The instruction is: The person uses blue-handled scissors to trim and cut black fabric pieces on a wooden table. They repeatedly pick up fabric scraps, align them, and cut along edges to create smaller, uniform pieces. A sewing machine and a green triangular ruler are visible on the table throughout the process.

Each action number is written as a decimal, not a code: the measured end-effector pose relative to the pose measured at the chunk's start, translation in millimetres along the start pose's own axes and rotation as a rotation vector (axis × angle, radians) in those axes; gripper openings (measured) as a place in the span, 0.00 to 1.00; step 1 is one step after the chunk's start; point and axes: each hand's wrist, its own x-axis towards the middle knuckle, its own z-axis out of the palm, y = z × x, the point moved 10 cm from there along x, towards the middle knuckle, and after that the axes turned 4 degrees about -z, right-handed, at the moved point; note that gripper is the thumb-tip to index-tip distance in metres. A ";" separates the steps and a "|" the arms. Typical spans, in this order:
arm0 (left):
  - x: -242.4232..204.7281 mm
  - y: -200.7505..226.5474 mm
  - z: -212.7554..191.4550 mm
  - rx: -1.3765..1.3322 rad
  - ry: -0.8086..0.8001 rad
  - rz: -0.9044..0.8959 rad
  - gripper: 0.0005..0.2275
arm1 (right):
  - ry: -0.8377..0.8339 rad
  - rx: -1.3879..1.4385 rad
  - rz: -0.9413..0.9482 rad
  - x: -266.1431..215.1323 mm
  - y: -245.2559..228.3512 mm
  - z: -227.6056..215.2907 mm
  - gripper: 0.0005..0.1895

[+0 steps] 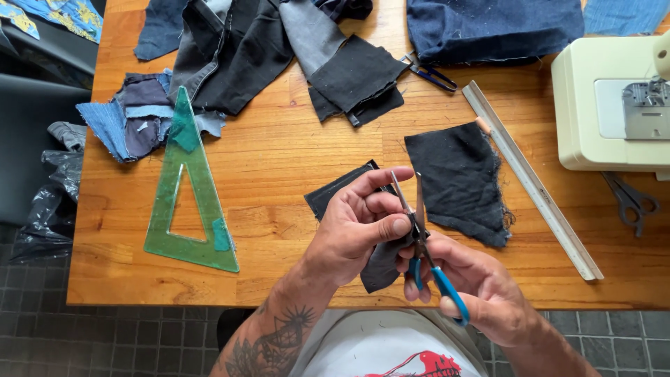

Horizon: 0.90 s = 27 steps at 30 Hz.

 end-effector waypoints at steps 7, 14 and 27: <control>-0.2 0.7 -1.5 0.083 0.044 -0.030 0.31 | 0.005 0.004 0.045 -2.4 0.1 -5.5 0.35; 2.1 -1.6 -9.4 0.075 0.058 -0.024 0.32 | 0.021 -0.037 0.068 0.7 1.6 -1.9 0.34; 18.1 -3.7 1.3 0.247 0.095 0.023 0.25 | 0.222 -0.494 -0.117 5.9 -26.4 -18.2 0.30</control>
